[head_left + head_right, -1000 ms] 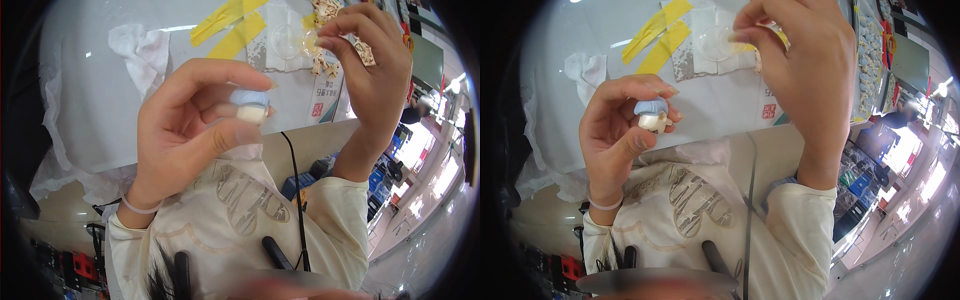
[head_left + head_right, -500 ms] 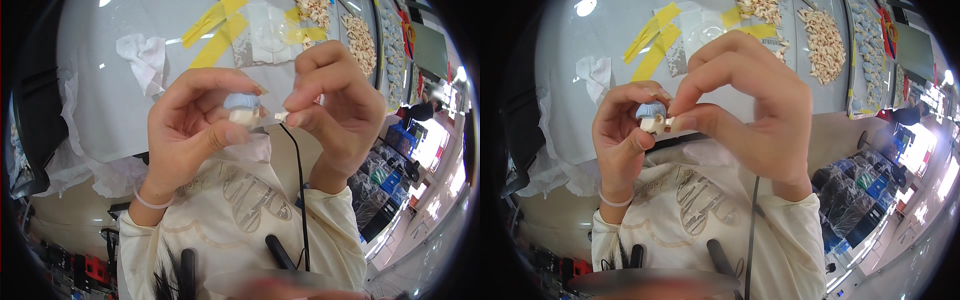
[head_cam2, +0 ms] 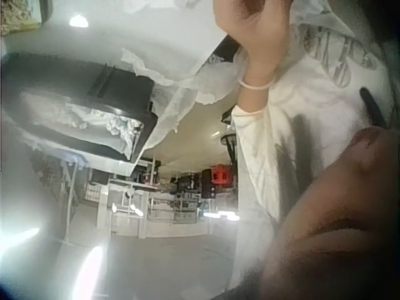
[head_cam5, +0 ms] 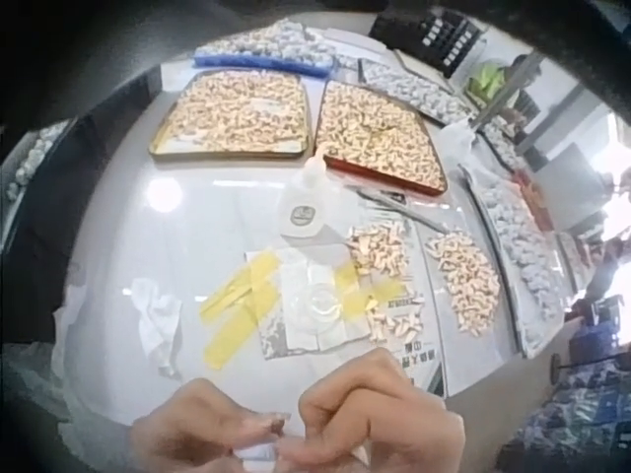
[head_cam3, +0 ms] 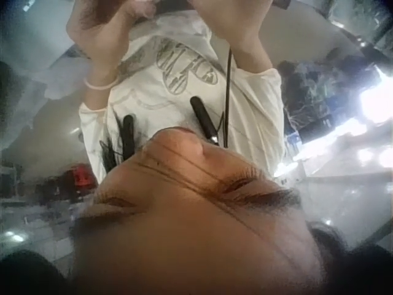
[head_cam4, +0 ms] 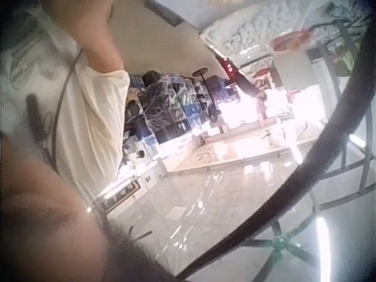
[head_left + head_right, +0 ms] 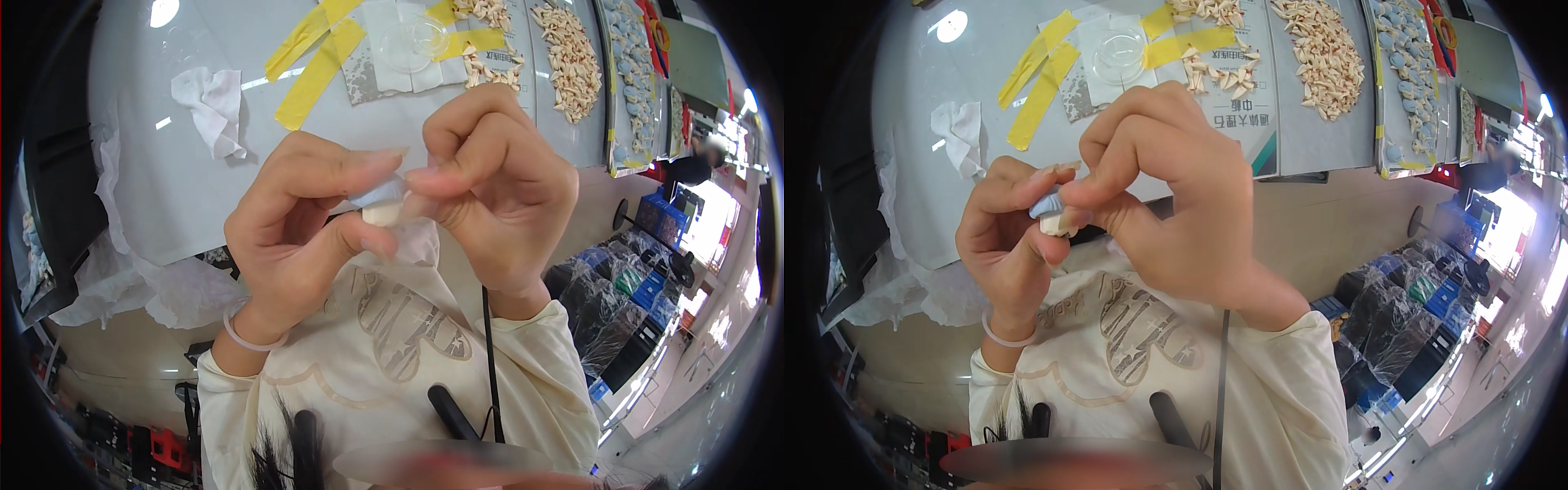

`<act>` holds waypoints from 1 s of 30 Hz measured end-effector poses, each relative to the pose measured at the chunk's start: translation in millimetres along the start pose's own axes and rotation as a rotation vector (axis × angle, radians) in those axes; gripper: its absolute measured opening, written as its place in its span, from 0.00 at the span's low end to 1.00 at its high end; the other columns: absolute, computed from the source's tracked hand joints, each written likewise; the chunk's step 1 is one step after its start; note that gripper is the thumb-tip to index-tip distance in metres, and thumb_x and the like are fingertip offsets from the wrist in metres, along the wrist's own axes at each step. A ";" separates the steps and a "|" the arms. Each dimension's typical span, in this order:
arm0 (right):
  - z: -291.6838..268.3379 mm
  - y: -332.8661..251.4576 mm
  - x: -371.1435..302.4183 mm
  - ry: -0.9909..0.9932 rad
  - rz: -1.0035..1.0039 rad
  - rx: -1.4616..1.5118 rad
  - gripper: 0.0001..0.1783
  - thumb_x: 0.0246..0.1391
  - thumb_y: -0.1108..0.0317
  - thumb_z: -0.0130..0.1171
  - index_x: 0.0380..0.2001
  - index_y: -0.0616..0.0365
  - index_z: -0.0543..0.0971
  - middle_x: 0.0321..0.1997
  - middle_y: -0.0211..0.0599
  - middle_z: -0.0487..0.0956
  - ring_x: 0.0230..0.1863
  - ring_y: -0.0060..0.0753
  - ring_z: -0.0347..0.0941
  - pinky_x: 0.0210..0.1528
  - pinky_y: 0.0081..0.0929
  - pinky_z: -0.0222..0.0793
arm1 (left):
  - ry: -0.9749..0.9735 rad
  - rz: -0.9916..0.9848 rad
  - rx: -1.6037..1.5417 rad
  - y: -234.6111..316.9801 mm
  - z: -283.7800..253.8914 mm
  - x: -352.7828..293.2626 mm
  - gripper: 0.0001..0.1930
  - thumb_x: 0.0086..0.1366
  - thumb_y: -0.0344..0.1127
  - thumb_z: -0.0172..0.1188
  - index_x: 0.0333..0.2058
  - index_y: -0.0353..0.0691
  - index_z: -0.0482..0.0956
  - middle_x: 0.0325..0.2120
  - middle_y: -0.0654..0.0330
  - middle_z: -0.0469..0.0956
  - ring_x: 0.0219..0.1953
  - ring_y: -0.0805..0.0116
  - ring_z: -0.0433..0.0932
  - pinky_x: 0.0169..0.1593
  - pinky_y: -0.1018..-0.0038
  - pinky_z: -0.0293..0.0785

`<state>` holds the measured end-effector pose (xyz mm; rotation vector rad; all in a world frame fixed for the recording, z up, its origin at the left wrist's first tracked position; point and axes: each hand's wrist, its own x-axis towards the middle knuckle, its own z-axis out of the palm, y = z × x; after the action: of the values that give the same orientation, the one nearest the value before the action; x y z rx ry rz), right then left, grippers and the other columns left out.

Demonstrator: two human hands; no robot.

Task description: The person assembles small figurine parts by gluing hair pieces onto toy heads with a glue bottle.

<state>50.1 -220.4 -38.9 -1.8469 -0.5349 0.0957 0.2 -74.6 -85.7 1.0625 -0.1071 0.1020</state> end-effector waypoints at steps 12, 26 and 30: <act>-5.6 14.7 -5.5 0.000 0.051 0.302 0.17 0.30 0.70 0.67 0.26 0.63 0.73 0.29 0.36 0.67 0.34 0.26 0.60 0.37 0.18 0.55 | 0.052 -0.209 -0.208 3.1 8.5 -0.9 0.23 0.48 0.35 0.63 0.40 0.30 0.67 0.34 0.58 0.70 0.34 0.76 0.69 0.37 0.83 0.65; -49.9 15.1 -15.1 0.012 0.089 -0.009 0.20 0.32 0.71 0.63 0.35 0.54 0.76 0.33 0.34 0.73 0.31 0.25 0.66 0.32 0.20 0.62 | 0.027 -0.341 0.101 14.4 18.7 3.4 0.28 0.54 0.35 0.55 0.51 0.33 0.56 0.43 0.52 0.68 0.45 0.66 0.67 0.49 0.73 0.60; -141.8 39.2 -18.2 0.490 0.121 0.087 0.20 0.45 0.74 0.52 0.44 0.68 0.68 0.39 0.43 0.73 0.36 0.28 0.71 0.39 0.19 0.66 | -0.015 -0.307 0.264 32.9 22.8 3.9 0.23 0.53 0.28 0.52 0.48 0.32 0.59 0.42 0.50 0.69 0.44 0.65 0.68 0.47 0.72 0.62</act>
<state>92.1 -362.2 -29.8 -1.7347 -0.0762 -0.2447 -1.2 -78.5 -45.7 1.3311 0.0586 -0.1736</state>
